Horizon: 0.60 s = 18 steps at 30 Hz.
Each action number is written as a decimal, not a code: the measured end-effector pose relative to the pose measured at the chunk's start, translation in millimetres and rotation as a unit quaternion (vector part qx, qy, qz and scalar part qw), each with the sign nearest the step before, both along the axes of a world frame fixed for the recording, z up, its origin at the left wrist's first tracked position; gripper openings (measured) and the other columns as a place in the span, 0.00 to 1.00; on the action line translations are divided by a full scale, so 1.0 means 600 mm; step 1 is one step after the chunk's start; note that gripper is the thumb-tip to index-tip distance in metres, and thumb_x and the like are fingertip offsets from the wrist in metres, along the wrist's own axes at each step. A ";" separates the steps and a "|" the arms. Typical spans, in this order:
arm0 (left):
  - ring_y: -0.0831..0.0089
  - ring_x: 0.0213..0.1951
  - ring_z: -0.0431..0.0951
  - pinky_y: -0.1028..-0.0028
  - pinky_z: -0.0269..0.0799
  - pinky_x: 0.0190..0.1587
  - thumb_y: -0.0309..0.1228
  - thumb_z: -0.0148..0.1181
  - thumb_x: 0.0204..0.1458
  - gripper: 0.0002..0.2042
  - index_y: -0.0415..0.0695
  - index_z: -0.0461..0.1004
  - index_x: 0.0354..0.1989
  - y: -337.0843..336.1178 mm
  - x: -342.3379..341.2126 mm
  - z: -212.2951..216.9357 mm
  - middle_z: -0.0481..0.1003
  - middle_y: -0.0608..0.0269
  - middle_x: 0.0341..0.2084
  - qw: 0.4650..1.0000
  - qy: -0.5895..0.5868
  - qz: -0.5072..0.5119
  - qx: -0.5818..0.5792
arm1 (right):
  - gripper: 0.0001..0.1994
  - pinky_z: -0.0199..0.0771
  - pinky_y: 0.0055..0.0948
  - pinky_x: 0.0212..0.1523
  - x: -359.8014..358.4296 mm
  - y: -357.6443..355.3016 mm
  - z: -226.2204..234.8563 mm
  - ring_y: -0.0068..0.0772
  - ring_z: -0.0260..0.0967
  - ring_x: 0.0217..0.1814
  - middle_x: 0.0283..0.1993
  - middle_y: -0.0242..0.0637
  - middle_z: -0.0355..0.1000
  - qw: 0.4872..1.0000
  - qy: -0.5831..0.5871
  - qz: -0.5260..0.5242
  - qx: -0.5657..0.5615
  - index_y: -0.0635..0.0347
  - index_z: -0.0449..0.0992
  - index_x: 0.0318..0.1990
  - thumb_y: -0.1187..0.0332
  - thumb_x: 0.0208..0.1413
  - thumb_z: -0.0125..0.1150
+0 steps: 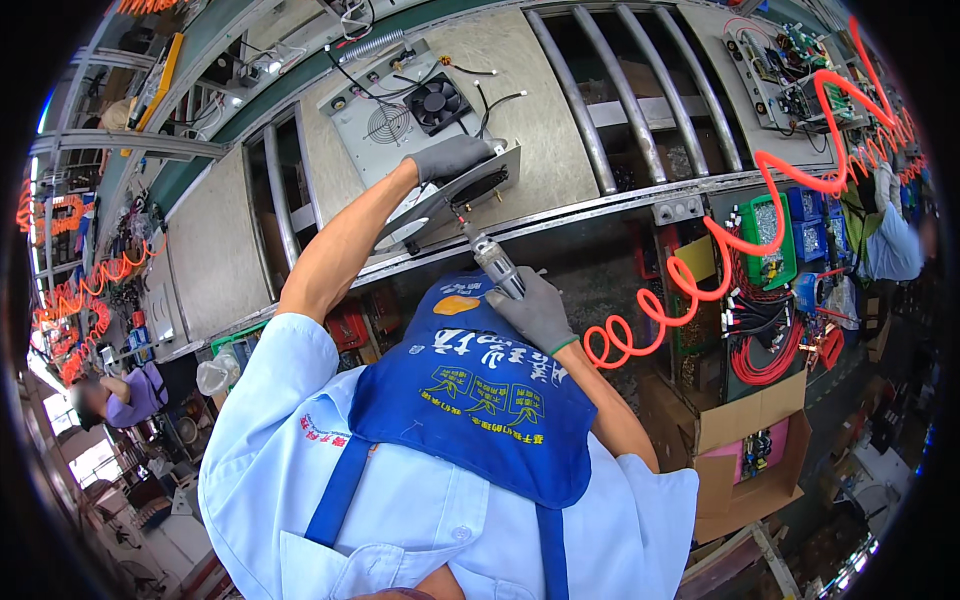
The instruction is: Assembling and securing components onto an electronic housing unit using an electric screwdriver.
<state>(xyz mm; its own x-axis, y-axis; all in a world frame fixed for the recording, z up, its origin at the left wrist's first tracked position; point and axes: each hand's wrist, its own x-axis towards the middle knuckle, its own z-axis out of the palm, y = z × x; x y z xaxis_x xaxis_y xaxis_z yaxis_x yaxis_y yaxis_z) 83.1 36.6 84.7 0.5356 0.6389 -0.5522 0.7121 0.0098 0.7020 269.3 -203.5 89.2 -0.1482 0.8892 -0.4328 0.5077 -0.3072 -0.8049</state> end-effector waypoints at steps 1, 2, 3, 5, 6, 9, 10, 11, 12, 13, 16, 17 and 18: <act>0.69 0.32 0.74 0.68 0.67 0.40 0.50 0.38 0.61 0.27 0.38 0.77 0.36 0.000 -0.001 -0.002 0.77 0.53 0.33 1.000 0.001 -0.003 0.004 | 0.25 0.72 0.35 0.38 -0.002 0.001 0.000 0.36 0.73 0.33 0.32 0.44 0.74 1.000 0.001 0.000 -0.001 0.62 0.74 0.44 0.51 0.46 0.68; 0.69 0.32 0.74 0.69 0.67 0.40 0.50 0.38 0.61 0.27 0.38 0.77 0.35 0.001 -0.002 -0.004 0.77 0.54 0.32 1.000 0.002 -0.005 0.008 | 0.25 0.72 0.35 0.38 -0.004 0.001 0.000 0.36 0.73 0.33 0.32 0.44 0.74 1.000 0.001 -0.002 0.001 0.62 0.74 0.44 0.51 0.46 0.68; 0.69 0.32 0.74 0.69 0.67 0.40 0.50 0.38 0.61 0.27 0.38 0.77 0.35 0.002 -0.002 -0.006 0.77 0.54 0.32 1.000 0.002 -0.006 0.006 | 0.25 0.72 0.36 0.38 -0.006 0.001 -0.001 0.37 0.73 0.33 0.32 0.45 0.74 1.000 0.001 -0.005 0.003 0.62 0.74 0.45 0.51 0.46 0.68; 0.68 0.31 0.74 0.68 0.66 0.40 0.51 0.38 0.61 0.27 0.38 0.76 0.34 0.003 -0.003 -0.010 0.77 0.54 0.32 1.000 -0.006 -0.006 0.009 | 0.25 0.72 0.36 0.38 -0.010 0.001 -0.002 0.37 0.74 0.33 0.32 0.45 0.74 1.000 -0.001 -0.007 0.001 0.62 0.74 0.45 0.51 0.46 0.68; 0.68 0.31 0.74 0.68 0.66 0.40 0.51 0.38 0.61 0.27 0.38 0.76 0.34 0.001 -0.002 -0.010 0.77 0.54 0.32 1.000 -0.006 -0.004 0.008 | 0.25 0.73 0.36 0.38 -0.010 0.000 -0.002 0.38 0.74 0.33 0.32 0.45 0.74 1.000 -0.003 -0.007 0.000 0.62 0.74 0.45 0.51 0.46 0.68; 0.68 0.31 0.73 0.68 0.66 0.40 0.52 0.38 0.61 0.28 0.38 0.76 0.34 0.000 -0.001 -0.009 0.77 0.53 0.31 1.000 -0.005 0.023 -0.004 | 0.25 0.73 0.36 0.39 -0.014 0.000 -0.002 0.39 0.75 0.35 0.33 0.45 0.75 1.000 -0.005 -0.008 -0.012 0.62 0.74 0.45 0.52 0.46 0.68; 0.67 0.32 0.73 0.68 0.65 0.41 0.52 0.39 0.61 0.28 0.38 0.77 0.34 0.000 -0.001 -0.008 0.77 0.52 0.31 1.000 -0.010 0.015 0.002 | 0.25 0.73 0.36 0.39 -0.017 -0.001 -0.003 0.39 0.75 0.35 0.33 0.45 0.75 1.000 -0.004 -0.008 -0.013 0.62 0.74 0.45 0.52 0.46 0.68; 0.66 0.33 0.73 0.67 0.65 0.42 0.53 0.39 0.61 0.28 0.39 0.77 0.34 0.001 0.000 -0.007 0.77 0.52 0.31 1.000 -0.016 0.007 0.008 | 0.25 0.73 0.37 0.39 -0.020 -0.005 -0.003 0.39 0.75 0.35 0.34 0.45 0.75 1.000 -0.013 -0.020 -0.007 0.61 0.74 0.46 0.52 0.46 0.68; 0.66 0.33 0.73 0.67 0.65 0.42 0.53 0.39 0.61 0.28 0.39 0.77 0.34 0.000 0.001 -0.006 0.77 0.52 0.31 1.000 -0.015 0.008 0.007 | 0.25 0.73 0.37 0.39 -0.022 -0.008 -0.004 0.39 0.75 0.36 0.34 0.45 0.75 0.999 -0.023 -0.032 -0.001 0.60 0.74 0.46 0.52 0.47 0.68; 0.66 0.33 0.73 0.67 0.65 0.42 0.54 0.39 0.61 0.29 0.39 0.77 0.34 -0.001 0.003 -0.005 0.77 0.51 0.32 1.000 -0.009 0.017 0.003 | 0.25 0.73 0.37 0.39 -0.025 -0.009 -0.006 0.39 0.75 0.36 0.34 0.45 0.75 0.999 -0.022 -0.032 -0.002 0.60 0.74 0.46 0.52 0.47 0.68; 0.65 0.34 0.73 0.67 0.65 0.44 0.55 0.39 0.61 0.29 0.39 0.77 0.34 -0.003 0.004 0.004 0.77 0.51 0.33 1.000 -0.004 0.029 -0.009 | 0.24 0.73 0.37 0.41 -0.030 -0.013 -0.009 0.39 0.76 0.37 0.36 0.45 0.76 0.998 -0.043 -0.040 -0.004 0.60 0.73 0.46 0.53 0.47 0.68; 0.65 0.35 0.73 0.67 0.65 0.44 0.55 0.39 0.61 0.30 0.39 0.77 0.34 -0.004 0.005 0.007 0.77 0.51 0.33 0.999 -0.007 0.032 -0.015 | 0.24 0.73 0.37 0.41 -0.030 -0.012 -0.010 0.39 0.76 0.38 0.36 0.45 0.76 0.999 -0.032 -0.042 -0.010 0.60 0.73 0.46 0.53 0.47 0.68; 0.65 0.35 0.73 0.67 0.65 0.44 0.55 0.39 0.61 0.30 0.39 0.77 0.34 -0.004 0.005 0.005 0.77 0.51 0.33 0.999 -0.006 0.030 -0.016 | 0.24 0.73 0.37 0.41 -0.029 -0.012 -0.010 0.39 0.76 0.38 0.36 0.45 0.76 0.999 -0.021 -0.045 -0.016 0.60 0.73 0.46 0.53 0.47 0.68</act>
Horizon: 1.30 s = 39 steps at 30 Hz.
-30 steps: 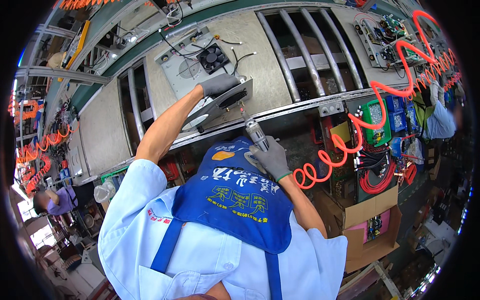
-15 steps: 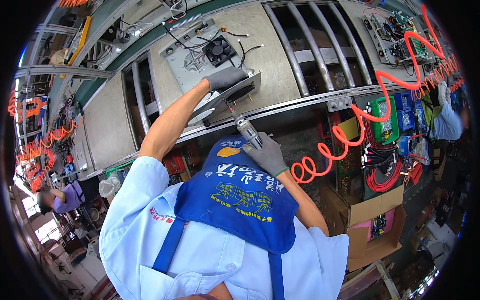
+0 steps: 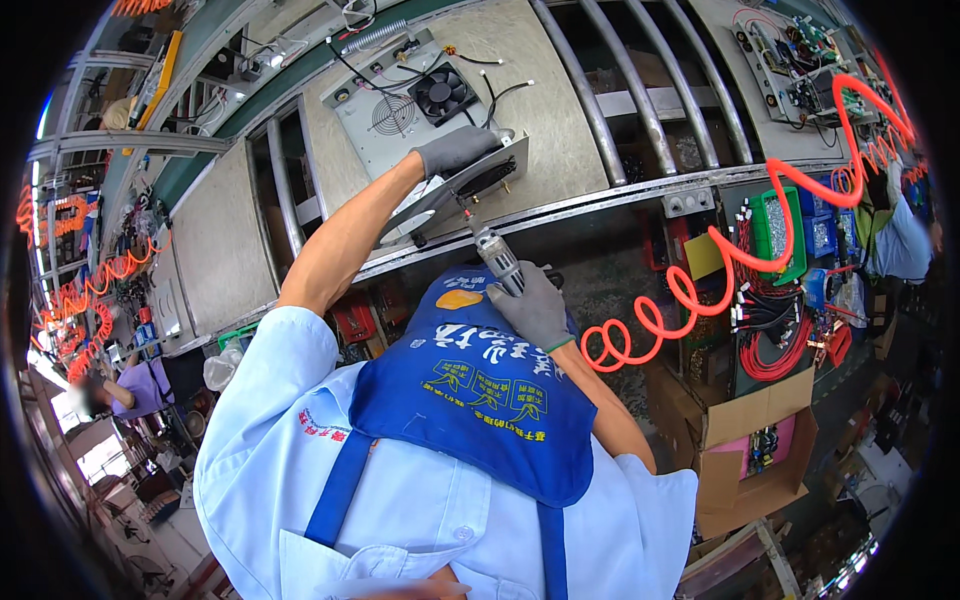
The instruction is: Assembling and securing components onto an electronic housing unit using an electric screwdriver.
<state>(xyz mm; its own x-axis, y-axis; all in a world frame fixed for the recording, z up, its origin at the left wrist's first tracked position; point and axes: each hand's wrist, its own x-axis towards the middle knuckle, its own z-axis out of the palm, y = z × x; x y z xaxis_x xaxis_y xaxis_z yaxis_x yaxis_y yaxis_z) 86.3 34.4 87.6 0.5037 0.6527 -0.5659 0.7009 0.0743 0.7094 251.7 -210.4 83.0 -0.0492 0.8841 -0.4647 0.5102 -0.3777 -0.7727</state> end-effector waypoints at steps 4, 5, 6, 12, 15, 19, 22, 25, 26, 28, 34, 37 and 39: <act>0.66 0.36 0.74 0.68 0.66 0.45 0.55 0.39 0.61 0.30 0.38 0.77 0.36 0.000 0.001 -0.006 0.78 0.50 0.35 1.000 0.010 0.022 -0.018 | 0.24 0.73 0.37 0.41 0.006 0.001 -0.017 0.39 0.76 0.38 0.36 0.44 0.76 0.999 0.038 0.001 0.009 0.60 0.74 0.46 0.54 0.47 0.69; 0.65 0.37 0.75 0.69 0.66 0.45 0.55 0.38 0.60 0.30 0.37 0.77 0.36 0.000 0.001 -0.006 0.78 0.50 0.36 0.999 0.009 0.024 -0.019 | 0.24 0.73 0.39 0.41 0.007 0.003 -0.023 0.45 0.75 0.39 0.37 0.47 0.75 0.999 0.044 0.010 -0.001 0.59 0.73 0.47 0.53 0.47 0.68; 0.65 0.37 0.75 0.69 0.66 0.45 0.55 0.38 0.60 0.30 0.37 0.77 0.36 0.001 0.000 -0.009 0.78 0.50 0.36 1.000 0.010 0.023 -0.019 | 0.25 0.73 0.42 0.41 0.007 0.004 -0.027 0.51 0.75 0.40 0.38 0.49 0.75 0.998 0.051 0.021 -0.010 0.59 0.71 0.48 0.52 0.48 0.67; 0.66 0.36 0.76 0.70 0.68 0.45 0.56 0.38 0.60 0.31 0.36 0.77 0.37 0.003 0.003 -0.012 0.78 0.50 0.37 1.000 0.016 0.014 -0.010 | 0.26 0.73 0.43 0.43 -0.005 -0.010 -0.029 0.47 0.75 0.44 0.42 0.47 0.74 0.997 -0.063 0.013 0.053 0.57 0.70 0.50 0.50 0.48 0.67; 0.66 0.35 0.76 0.69 0.68 0.44 0.56 0.39 0.60 0.31 0.37 0.77 0.36 0.005 0.000 -0.021 0.78 0.50 0.36 0.999 0.003 0.029 -0.016 | 0.27 0.72 0.48 0.43 -0.006 -0.011 -0.032 0.52 0.73 0.46 0.44 0.47 0.71 0.994 -0.086 0.030 0.064 0.55 0.67 0.51 0.49 0.49 0.66; 0.66 0.35 0.76 0.69 0.68 0.43 0.57 0.40 0.59 0.31 0.37 0.78 0.36 0.008 0.003 -0.023 0.78 0.49 0.36 0.999 0.016 0.028 -0.022 | 0.27 0.72 0.50 0.42 -0.008 -0.012 -0.026 0.55 0.73 0.44 0.45 0.47 0.70 0.990 -0.116 0.036 0.071 0.54 0.65 0.51 0.49 0.50 0.65; 0.66 0.35 0.76 0.69 0.68 0.43 0.57 0.40 0.59 0.32 0.37 0.78 0.37 0.009 -0.002 -0.028 0.78 0.49 0.36 0.999 0.010 0.030 -0.024 | 0.27 0.72 0.52 0.41 -0.010 -0.012 -0.020 0.56 0.72 0.44 0.45 0.47 0.69 0.986 -0.141 0.047 0.070 0.53 0.64 0.51 0.48 0.50 0.64; 0.65 0.36 0.76 0.69 0.68 0.43 0.58 0.41 0.58 0.32 0.37 0.78 0.37 0.009 0.004 -0.025 0.78 0.48 0.36 0.999 0.011 0.028 -0.019 | 0.27 0.72 0.50 0.41 -0.010 -0.015 -0.029 0.57 0.72 0.44 0.46 0.48 0.69 0.990 -0.122 0.044 0.060 0.53 0.64 0.50 0.49 0.50 0.64; 0.65 0.36 0.76 0.69 0.68 0.44 0.58 0.41 0.58 0.32 0.37 0.78 0.37 0.009 0.008 -0.022 0.78 0.48 0.36 0.999 0.020 0.031 -0.025 | 0.26 0.72 0.48 0.40 -0.011 -0.017 -0.034 0.54 0.73 0.43 0.44 0.48 0.70 0.991 -0.111 0.035 0.058 0.55 0.65 0.50 0.49 0.50 0.65; 0.65 0.37 0.76 0.69 0.68 0.44 0.57 0.41 0.58 0.31 0.37 0.78 0.37 0.008 0.004 -0.023 0.78 0.48 0.37 0.999 0.010 0.032 -0.019 | 0.26 0.72 0.45 0.40 -0.011 -0.011 -0.025 0.52 0.74 0.41 0.43 0.48 0.71 0.992 -0.107 0.029 0.060 0.56 0.66 0.49 0.50 0.49 0.65; 0.65 0.38 0.76 0.69 0.68 0.46 0.55 0.40 0.59 0.30 0.37 0.77 0.37 0.004 0.002 -0.012 0.78 0.48 0.38 1.000 0.002 0.021 -0.007 | 0.21 0.71 0.42 0.39 -0.001 0.004 -0.013 0.53 0.74 0.37 0.33 0.51 0.75 0.998 0.064 0.001 0.017 0.62 0.72 0.40 0.52 0.50 0.64; 0.64 0.38 0.76 0.69 0.67 0.46 0.54 0.39 0.59 0.30 0.36 0.77 0.37 0.004 0.003 -0.013 0.78 0.47 0.38 1.000 0.001 0.020 -0.002 | 0.21 0.71 0.43 0.38 -0.005 0.005 -0.016 0.52 0.74 0.36 0.33 0.52 0.74 0.999 0.040 0.008 0.000 0.62 0.72 0.40 0.52 0.50 0.64; 0.64 0.38 0.76 0.69 0.67 0.46 0.54 0.39 0.59 0.30 0.36 0.77 0.37 0.005 0.003 -0.014 0.78 0.47 0.38 1.000 0.000 0.016 0.000 | 0.22 0.71 0.43 0.37 -0.005 0.006 -0.017 0.52 0.74 0.36 0.33 0.52 0.74 0.999 0.037 0.006 0.008 0.62 0.71 0.41 0.52 0.50 0.64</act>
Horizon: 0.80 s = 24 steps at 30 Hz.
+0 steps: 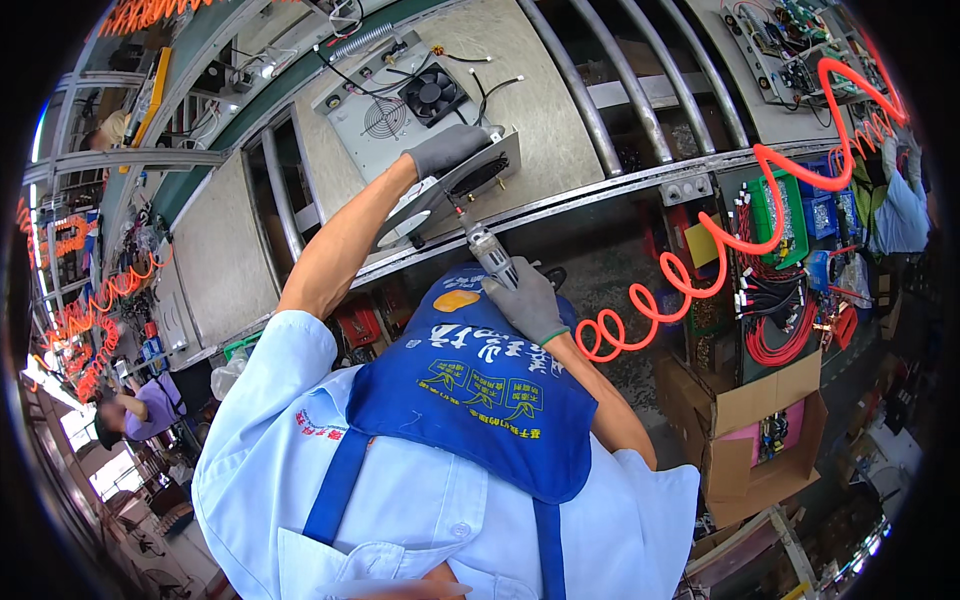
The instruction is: Assembling and securing components onto an electronic housing unit using an electric screwdriver.
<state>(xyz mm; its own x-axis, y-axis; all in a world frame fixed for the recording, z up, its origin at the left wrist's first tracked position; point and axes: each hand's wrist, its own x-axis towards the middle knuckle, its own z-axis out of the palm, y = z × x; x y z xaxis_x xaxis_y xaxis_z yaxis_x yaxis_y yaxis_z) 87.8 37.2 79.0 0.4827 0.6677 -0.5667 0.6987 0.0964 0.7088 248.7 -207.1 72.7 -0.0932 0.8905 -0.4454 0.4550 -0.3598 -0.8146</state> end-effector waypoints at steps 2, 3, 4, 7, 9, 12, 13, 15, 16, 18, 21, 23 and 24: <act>0.62 0.38 0.76 0.68 0.67 0.46 0.53 0.39 0.60 0.30 0.35 0.76 0.36 0.001 0.000 -0.001 0.77 0.46 0.37 1.000 -0.001 -0.006 0.015 | 0.22 0.71 0.43 0.38 -0.001 0.002 0.005 0.52 0.74 0.36 0.33 0.52 0.74 1.000 0.000 -0.001 0.001 0.62 0.71 0.41 0.52 0.50 0.64; 0.62 0.38 0.76 0.68 0.67 0.46 0.53 0.39 0.60 0.30 0.35 0.76 0.36 0.002 -0.001 -0.004 0.77 0.46 0.37 1.000 -0.001 -0.005 0.015 | 0.22 0.71 0.43 0.38 0.000 0.004 0.008 0.52 0.74 0.36 0.33 0.52 0.74 1.000 -0.001 -0.001 0.002 0.63 0.71 0.40 0.52 0.50 0.64; 0.62 0.38 0.76 0.68 0.67 0.46 0.53 0.38 0.60 0.30 0.35 0.76 0.36 0.003 -0.001 -0.006 0.77 0.46 0.37 1.000 0.005 -0.013 0.024 | 0.22 0.71 0.43 0.38 0.000 0.004 0.008 0.52 0.74 0.36 0.33 0.52 0.74 1.000 -0.001 0.000 0.002 0.63 0.71 0.40 0.52 0.50 0.64; 0.61 0.38 0.76 0.68 0.67 0.47 0.54 0.38 0.60 0.30 0.35 0.76 0.36 0.003 -0.002 -0.005 0.77 0.45 0.38 0.999 0.005 -0.029 0.041 | 0.22 0.71 0.43 0.38 0.000 0.004 0.008 0.52 0.74 0.36 0.32 0.52 0.74 1.000 0.001 0.001 0.002 0.63 0.71 0.41 0.51 0.50 0.64; 0.61 0.38 0.76 0.67 0.67 0.47 0.54 0.38 0.60 0.31 0.35 0.76 0.36 0.002 0.000 0.000 0.77 0.45 0.38 0.998 -0.002 -0.035 0.048 | 0.22 0.72 0.43 0.38 0.001 0.005 0.006 0.52 0.74 0.36 0.32 0.52 0.74 1.000 -0.006 0.005 0.006 0.63 0.71 0.41 0.51 0.50 0.64; 0.61 0.39 0.76 0.67 0.66 0.47 0.55 0.38 0.60 0.31 0.35 0.76 0.36 0.001 0.004 0.004 0.77 0.45 0.38 1.000 0.006 -0.007 0.014 | 0.22 0.72 0.44 0.38 0.000 0.005 0.007 0.53 0.74 0.36 0.32 0.53 0.74 1.000 -0.008 0.005 0.013 0.63 0.71 0.41 0.52 0.50 0.64; 0.61 0.39 0.75 0.67 0.66 0.47 0.55 0.38 0.60 0.31 0.34 0.76 0.36 0.002 0.003 0.003 0.77 0.45 0.38 1.000 0.009 -0.006 0.010 | 0.22 0.72 0.44 0.38 0.000 0.005 0.006 0.53 0.74 0.36 0.32 0.53 0.74 1.000 -0.008 0.006 0.013 0.63 0.71 0.41 0.52 0.50 0.64; 0.61 0.40 0.75 0.66 0.66 0.47 0.56 0.38 0.60 0.32 0.34 0.76 0.36 0.002 0.003 0.003 0.77 0.45 0.38 1.000 0.013 -0.006 0.006 | 0.22 0.72 0.44 0.38 0.001 0.005 0.002 0.53 0.74 0.36 0.32 0.53 0.74 1.000 0.001 0.002 0.014 0.63 0.71 0.40 0.52 0.50 0.64; 0.61 0.40 0.75 0.66 0.66 0.48 0.56 0.38 0.60 0.32 0.34 0.76 0.37 0.002 0.004 0.004 0.77 0.45 0.39 1.000 0.015 -0.007 0.006 | 0.22 0.72 0.44 0.38 0.001 0.005 0.002 0.53 0.74 0.36 0.32 0.53 0.74 1.000 0.001 0.002 0.014 0.63 0.71 0.40 0.52 0.50 0.64; 0.61 0.40 0.75 0.66 0.66 0.48 0.56 0.38 0.60 0.32 0.34 0.76 0.37 0.002 0.003 0.003 0.77 0.45 0.39 1.000 0.016 -0.008 0.007 | 0.22 0.72 0.44 0.38 0.001 0.006 0.005 0.53 0.74 0.36 0.32 0.53 0.74 1.000 -0.003 0.006 0.027 0.63 0.71 0.41 0.52 0.50 0.64; 0.61 0.41 0.75 0.67 0.66 0.48 0.56 0.38 0.60 0.32 0.34 0.76 0.38 0.003 0.005 0.001 0.77 0.45 0.40 1.000 0.021 -0.006 0.003 | 0.22 0.72 0.44 0.38 0.002 0.007 0.009 0.53 0.74 0.36 0.32 0.53 0.74 1.000 0.004 0.002 0.014 0.63 0.71 0.41 0.52 0.50 0.64; 0.61 0.41 0.76 0.67 0.66 0.48 0.54 0.38 0.60 0.31 0.35 0.76 0.38 0.002 0.008 0.008 0.77 0.45 0.41 1.000 0.024 -0.010 0.000 | 0.22 0.72 0.44 0.38 0.001 0.006 0.004 0.53 0.74 0.36 0.32 0.53 0.74 1.000 -0.001 0.001 0.014 0.63 0.71 0.40 0.52 0.50 0.64; 0.61 0.41 0.76 0.67 0.66 0.48 0.54 0.38 0.60 0.31 0.35 0.76 0.38 0.002 0.007 0.006 0.77 0.45 0.41 1.000 0.025 -0.010 0.000 | 0.22 0.72 0.44 0.38 0.001 0.006 0.002 0.53 0.74 0.36 0.32 0.52 0.74 1.000 -0.007 0.001 0.014 0.63 0.71 0.40 0.52 0.50 0.64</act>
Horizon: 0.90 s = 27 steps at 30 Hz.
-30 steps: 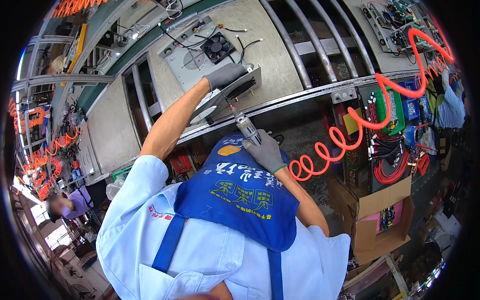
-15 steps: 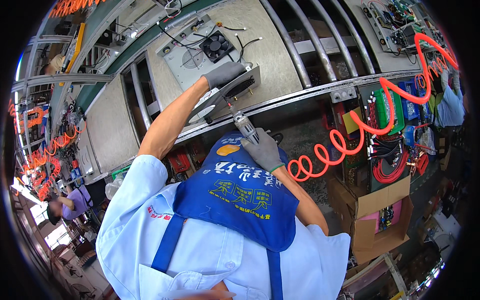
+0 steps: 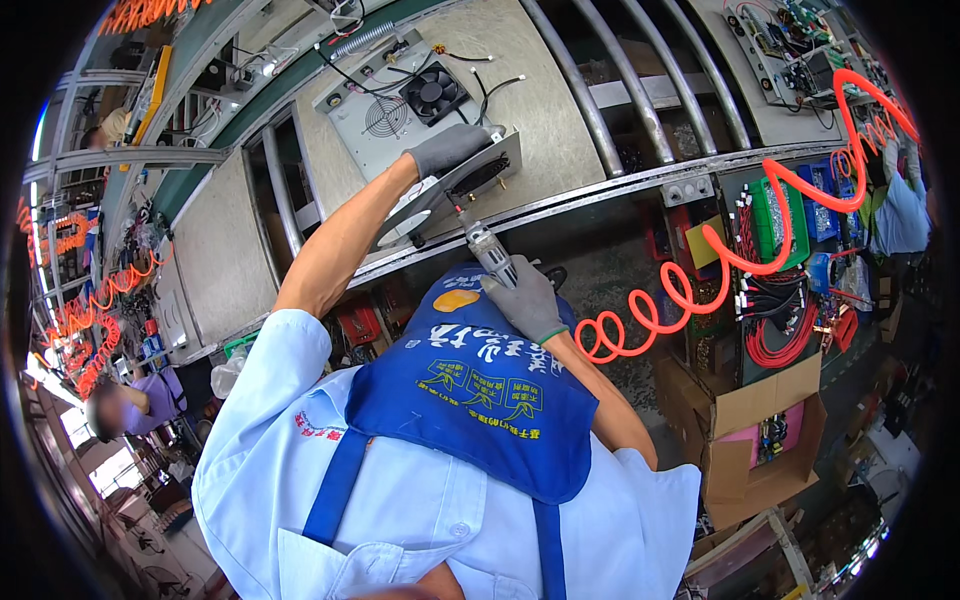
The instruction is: Assembling and securing components onto an electronic housing unit using an electric screwdriver.
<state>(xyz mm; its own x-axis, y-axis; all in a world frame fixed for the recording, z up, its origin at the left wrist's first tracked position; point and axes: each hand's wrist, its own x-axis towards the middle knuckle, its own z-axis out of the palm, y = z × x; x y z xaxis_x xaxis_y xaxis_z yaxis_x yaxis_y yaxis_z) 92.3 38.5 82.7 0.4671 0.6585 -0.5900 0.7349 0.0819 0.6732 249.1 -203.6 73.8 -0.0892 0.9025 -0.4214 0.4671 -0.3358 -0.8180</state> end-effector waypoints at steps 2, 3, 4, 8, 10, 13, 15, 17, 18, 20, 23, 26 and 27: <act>0.60 0.42 0.76 0.66 0.66 0.49 0.52 0.37 0.59 0.29 0.35 0.76 0.39 -0.001 -0.003 -0.005 0.77 0.45 0.41 1.000 -0.020 -0.006 0.010 | 0.22 0.72 0.44 0.38 -0.001 0.000 0.000 0.53 0.74 0.36 0.32 0.52 0.73 1.000 0.005 -0.003 -0.004 0.63 0.71 0.40 0.51 0.50 0.64; 0.60 0.42 0.76 0.66 0.66 0.49 0.52 0.37 0.59 0.29 0.35 0.76 0.39 0.000 -0.004 -0.007 0.77 0.45 0.41 1.000 -0.019 -0.007 0.010 | 0.22 0.72 0.44 0.38 -0.001 0.001 0.000 0.52 0.74 0.36 0.32 0.52 0.73 1.000 0.009 -0.005 -0.007 0.63 0.71 0.40 0.51 0.50 0.64; 0.60 0.42 0.76 0.66 0.66 0.49 0.51 0.37 0.59 0.29 0.35 0.76 0.40 0.001 -0.005 -0.009 0.77 0.44 0.42 0.999 -0.017 -0.015 0.023 | 0.22 0.72 0.44 0.38 -0.001 0.002 0.001 0.52 0.74 0.36 0.32 0.52 0.73 1.000 0.010 -0.006 -0.007 0.63 0.71 0.40 0.51 0.50 0.64; 0.59 0.43 0.76 0.66 0.66 0.50 0.50 0.37 0.59 0.28 0.35 0.75 0.42 0.005 -0.007 -0.018 0.76 0.44 0.43 0.999 -0.009 -0.031 0.039 | 0.23 0.72 0.44 0.38 -0.001 0.002 0.000 0.52 0.74 0.36 0.32 0.52 0.74 1.000 0.013 -0.007 -0.016 0.63 0.71 0.40 0.51 0.50 0.64; 0.59 0.43 0.76 0.66 0.66 0.50 0.50 0.37 0.58 0.28 0.35 0.75 0.42 0.006 -0.008 -0.022 0.76 0.44 0.43 0.998 -0.012 -0.036 0.044 | 0.23 0.72 0.44 0.38 -0.001 0.001 -0.002 0.52 0.74 0.36 0.32 0.52 0.74 1.000 0.017 -0.010 -0.018 0.63 0.71 0.40 0.51 0.49 0.65; 0.58 0.43 0.76 0.66 0.66 0.50 0.50 0.38 0.58 0.28 0.35 0.76 0.42 0.006 -0.005 -0.020 0.76 0.44 0.43 0.999 -0.012 -0.028 0.037 | 0.23 0.72 0.43 0.38 -0.003 -0.001 0.003 0.51 0.75 0.36 0.32 0.51 0.74 1.000 -0.002 -0.006 0.004 0.62 0.71 0.41 0.51 0.49 0.65; 0.58 0.43 0.75 0.66 0.66 0.50 0.50 0.38 0.58 0.28 0.35 0.76 0.42 0.005 -0.004 -0.017 0.76 0.44 0.43 1.000 -0.008 -0.015 0.025 | 0.23 0.72 0.43 0.39 -0.005 0.001 0.007 0.51 0.75 0.37 0.33 0.51 0.74 1.000 -0.001 -0.011 -0.008 0.62 0.71 0.41 0.51 0.48 0.66; 0.61 0.42 0.75 0.67 0.66 0.49 0.53 0.38 0.58 0.30 0.35 0.76 0.41 0.003 -0.003 -0.014 0.77 0.46 0.43 1.000 -0.002 0.004 0.006 | 0.24 0.73 0.43 0.39 -0.001 0.001 0.010 0.51 0.75 0.37 0.34 0.51 0.74 1.000 0.000 -0.009 -0.017 0.61 0.71 0.42 0.50 0.48 0.66; 0.61 0.42 0.75 0.67 0.66 0.49 0.53 0.38 0.58 0.30 0.35 0.76 0.41 0.002 -0.003 -0.011 0.77 0.46 0.43 1.000 -0.001 0.004 0.006 | 0.24 0.73 0.42 0.40 -0.001 0.002 0.010 0.51 0.75 0.38 0.34 0.51 0.75 1.000 0.003 -0.007 -0.027 0.61 0.71 0.42 0.50 0.48 0.67; 0.64 0.40 0.74 0.68 0.66 0.48 0.56 0.40 0.58 0.31 0.35 0.76 0.40 -0.001 0.000 -0.005 0.77 0.48 0.41 1.000 -0.009 0.018 -0.007 | 0.24 0.73 0.40 0.39 0.007 -0.012 0.006 0.47 0.75 0.37 0.34 0.49 0.75 1.000 0.002 -0.012 -0.024 0.61 0.72 0.43 0.52 0.47 0.67; 0.67 0.38 0.74 0.69 0.66 0.47 0.57 0.41 0.58 0.32 0.36 0.76 0.39 0.006 -0.005 -0.014 0.77 0.50 0.38 1.000 -0.014 0.013 -0.002 | 0.24 0.72 0.41 0.39 0.022 -0.022 -0.022 0.48 0.75 0.37 0.34 0.50 0.75 0.999 -0.013 -0.012 -0.028 0.61 0.72 0.43 0.51 0.46 0.68; 0.67 0.38 0.74 0.69 0.67 0.46 0.58 0.41 0.58 0.32 0.36 0.77 0.38 0.007 -0.009 -0.024 0.77 0.50 0.38 1.000 -0.025 0.000 0.014 | 0.23 0.71 0.45 0.40 0.022 -0.016 -0.035 0.54 0.74 0.38 0.34 0.52 0.75 0.998 -0.037 -0.007 -0.050 0.61 0.72 0.40 0.50 0.47 0.67; 0.67 0.38 0.74 0.69 0.67 0.46 0.58 0.41 0.58 0.32 0.36 0.77 0.38 0.006 -0.006 -0.020 0.77 0.50 0.38 1.000 -0.024 -0.002 0.013 | 0.23 0.71 0.45 0.40 0.022 -0.008 -0.038 0.55 0.74 0.38 0.34 0.53 0.75 0.997 -0.048 -0.004 -0.059 0.61 0.72 0.40 0.50 0.47 0.66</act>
<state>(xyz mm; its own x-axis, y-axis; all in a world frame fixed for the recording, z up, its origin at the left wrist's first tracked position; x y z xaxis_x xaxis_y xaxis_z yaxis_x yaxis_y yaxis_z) 88.5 42.3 71.0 0.4974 0.6719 -0.5487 0.7013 0.0608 0.7102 262.2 -208.6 50.7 -0.0359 0.8465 -0.5312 0.5383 -0.4314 -0.7239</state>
